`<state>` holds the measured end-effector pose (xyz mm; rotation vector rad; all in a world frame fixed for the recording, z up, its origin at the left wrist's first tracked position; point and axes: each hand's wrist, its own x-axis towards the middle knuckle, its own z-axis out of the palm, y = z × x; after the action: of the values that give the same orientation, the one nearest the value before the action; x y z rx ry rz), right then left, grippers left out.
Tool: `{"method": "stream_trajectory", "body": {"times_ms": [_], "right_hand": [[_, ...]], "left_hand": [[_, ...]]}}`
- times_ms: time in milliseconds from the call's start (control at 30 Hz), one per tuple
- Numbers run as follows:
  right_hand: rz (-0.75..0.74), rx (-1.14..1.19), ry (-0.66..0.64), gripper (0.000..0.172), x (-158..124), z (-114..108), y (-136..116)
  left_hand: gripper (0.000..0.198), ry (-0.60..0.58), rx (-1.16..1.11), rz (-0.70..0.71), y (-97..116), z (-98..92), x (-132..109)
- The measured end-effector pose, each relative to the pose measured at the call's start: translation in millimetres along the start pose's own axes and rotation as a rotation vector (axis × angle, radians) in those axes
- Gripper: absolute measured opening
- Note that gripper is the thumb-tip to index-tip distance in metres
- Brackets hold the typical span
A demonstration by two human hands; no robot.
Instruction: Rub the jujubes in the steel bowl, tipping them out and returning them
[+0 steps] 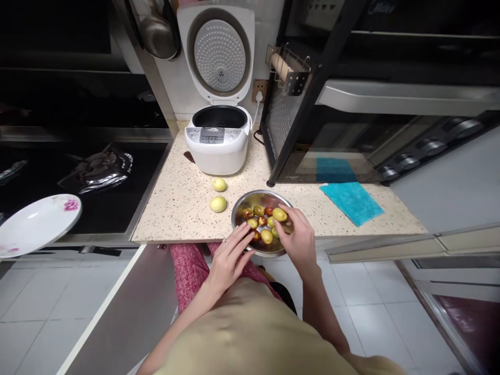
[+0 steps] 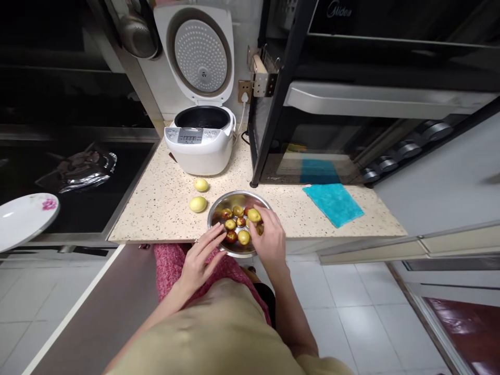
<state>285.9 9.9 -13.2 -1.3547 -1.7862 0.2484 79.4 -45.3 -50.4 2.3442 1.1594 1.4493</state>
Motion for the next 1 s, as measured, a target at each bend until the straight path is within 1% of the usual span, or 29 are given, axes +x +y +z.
{"method": "stream_trajectory", "body": {"times_ms": [100, 200, 367, 567, 700, 833, 1000], "right_hand": [[0.039, -0.141, -0.069, 0.029, 3, -2, 14], [0.037, -0.183, -0.139, 0.031, 3, 0, 20], [0.024, -0.178, -0.125, 0.041, 4, 4, 24], [0.021, -0.196, -0.112, 0.039, 6, 5, 28], [0.018, -0.245, -0.164, 0.038, 7, 6, 28], [-0.026, -0.265, -0.238, 0.040, 6, 11, 30], [-0.041, -0.226, -0.252, 0.041, 4, 10, 31]], "left_hand": [[0.052, -0.050, 0.017, -0.007, -3, 0.3, -3], [0.050, -0.078, 0.029, -0.001, -5, 0.4, -5], [0.049, -0.100, 0.024, -0.003, -5, -0.8, -4], [0.051, -0.110, 0.017, 0.000, -5, -1.7, -3], [0.051, -0.112, 0.019, 0.003, -6, -0.8, -4], [0.051, -0.121, 0.024, 0.002, -7, 0.3, -4], [0.055, -0.124, 0.028, 0.010, -7, -0.5, -6]]}}
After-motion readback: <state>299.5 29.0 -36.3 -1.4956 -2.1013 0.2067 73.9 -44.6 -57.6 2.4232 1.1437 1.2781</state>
